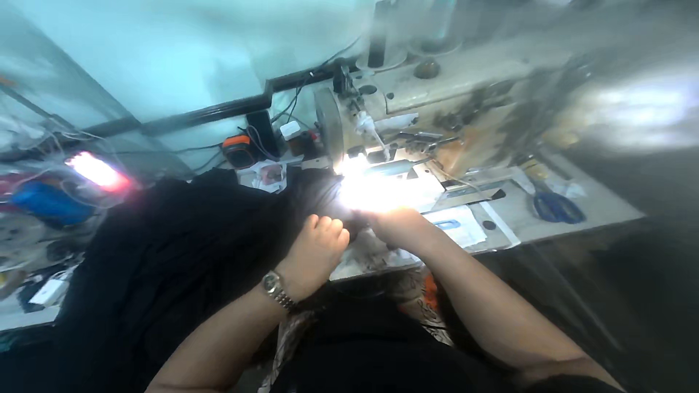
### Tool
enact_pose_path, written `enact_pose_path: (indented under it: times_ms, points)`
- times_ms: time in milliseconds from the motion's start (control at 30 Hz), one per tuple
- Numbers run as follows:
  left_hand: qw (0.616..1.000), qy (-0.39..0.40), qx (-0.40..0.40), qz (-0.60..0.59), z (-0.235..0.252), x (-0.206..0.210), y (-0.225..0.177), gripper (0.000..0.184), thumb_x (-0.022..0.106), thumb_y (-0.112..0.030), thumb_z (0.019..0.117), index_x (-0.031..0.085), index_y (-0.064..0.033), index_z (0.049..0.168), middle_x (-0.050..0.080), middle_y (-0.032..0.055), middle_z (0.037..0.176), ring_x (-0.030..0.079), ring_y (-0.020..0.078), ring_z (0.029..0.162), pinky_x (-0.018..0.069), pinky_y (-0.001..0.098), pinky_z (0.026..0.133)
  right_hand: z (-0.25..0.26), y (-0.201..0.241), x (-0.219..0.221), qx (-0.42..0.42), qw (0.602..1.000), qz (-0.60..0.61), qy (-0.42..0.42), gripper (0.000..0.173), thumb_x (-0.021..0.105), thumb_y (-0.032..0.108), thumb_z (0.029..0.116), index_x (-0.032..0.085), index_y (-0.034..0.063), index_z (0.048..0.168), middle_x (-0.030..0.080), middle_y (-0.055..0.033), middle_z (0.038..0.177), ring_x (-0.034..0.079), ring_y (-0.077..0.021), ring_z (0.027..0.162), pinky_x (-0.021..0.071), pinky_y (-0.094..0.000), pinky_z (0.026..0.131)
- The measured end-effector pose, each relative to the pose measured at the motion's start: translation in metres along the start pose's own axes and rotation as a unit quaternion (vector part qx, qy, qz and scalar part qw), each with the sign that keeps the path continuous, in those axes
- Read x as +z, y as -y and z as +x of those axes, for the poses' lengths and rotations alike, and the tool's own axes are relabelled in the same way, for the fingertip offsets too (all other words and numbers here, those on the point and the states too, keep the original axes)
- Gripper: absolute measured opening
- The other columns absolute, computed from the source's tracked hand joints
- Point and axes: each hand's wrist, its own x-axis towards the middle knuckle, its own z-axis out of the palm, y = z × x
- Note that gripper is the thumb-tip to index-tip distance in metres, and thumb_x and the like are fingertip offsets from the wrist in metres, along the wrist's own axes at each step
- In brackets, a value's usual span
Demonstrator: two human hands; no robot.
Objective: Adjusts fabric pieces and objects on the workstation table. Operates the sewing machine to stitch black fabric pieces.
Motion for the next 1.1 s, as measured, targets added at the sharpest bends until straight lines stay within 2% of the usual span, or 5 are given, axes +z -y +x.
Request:
enact_pose_path:
  times_ms: [133, 300, 500, 633, 1100]
  points:
    - [0.994, 0.048, 0.019, -0.098, 0.003, 0.001, -0.015, 0.011, 0.058, -0.006, 0.0949, 0.068, -0.0033, 0.093, 0.067, 0.0137, 0.098, 0.065, 0.0316, 0.1, 0.0472, 0.0522, 0.095, -0.001, -0.004, 0.002, -0.031, 0.998, -0.045, -0.026, 0.037, 0.05, 0.014, 0.1031, 0.067, 0.0218, 0.135, 0.074, -0.0169, 0.097, 0.071, -0.0389, 0.094, 0.0556, -0.0596, 0.079]
    - [0.892, 0.014, 0.159, -0.424, -0.017, -0.045, -0.026, 0.014, 0.058, -0.019, 0.1023, 0.061, -0.0067, 0.098, 0.059, 0.0044, 0.072, 0.06, 0.0175, 0.065, 0.0515, 0.0353, 0.06, 0.006, -0.03, 0.043, -0.228, 0.937, -0.029, -0.263, 0.022, 0.061, 0.011, 0.0982, 0.08, 0.0177, 0.108, 0.076, -0.0122, 0.108, 0.074, -0.0333, 0.083, 0.0599, -0.0539, 0.069]
    - [0.954, -0.092, -0.019, -0.285, -0.008, -0.025, -0.014, 0.039, 0.045, -0.042, 0.1084, 0.067, -0.0147, 0.126, 0.072, 0.0017, 0.116, 0.065, 0.018, 0.114, 0.0448, 0.0477, 0.107, -0.056, -0.023, 0.059, -0.291, 0.924, 0.023, -0.246, 0.023, 0.065, 0.012, 0.0898, 0.078, 0.019, 0.107, 0.073, -0.0043, 0.112, 0.068, -0.0251, 0.102, 0.0558, -0.0438, 0.087]
    - [0.97, -0.053, -0.195, -0.138, 0.007, 0.023, -0.009, 0.056, 0.039, -0.054, 0.1067, 0.057, -0.021, 0.148, 0.052, 0.0127, 0.153, 0.046, 0.0373, 0.143, 0.0375, 0.0635, 0.114, -0.067, -0.029, 0.075, -0.265, 0.922, 0.022, -0.282, 0.033, 0.06, 0.006, 0.0882, 0.077, 0.0187, 0.114, 0.073, 0.0014, 0.121, 0.067, -0.0189, 0.1, 0.0541, -0.0363, 0.087]
    - [0.943, -0.193, -0.16, -0.219, 0.072, 0.053, 0.077, 0.025, 0.057, -0.012, 0.1012, 0.073, -0.0072, 0.12, 0.068, 0.0122, 0.127, 0.064, 0.0276, 0.123, 0.0503, 0.0469, 0.106, 0.013, -0.028, 0.042, -0.191, 0.944, 0.017, -0.268, 0.022, 0.059, 0.013, 0.0982, 0.078, 0.0153, 0.109, 0.074, -0.0112, 0.086, 0.074, -0.0319, 0.076, 0.0588, -0.0525, 0.059]
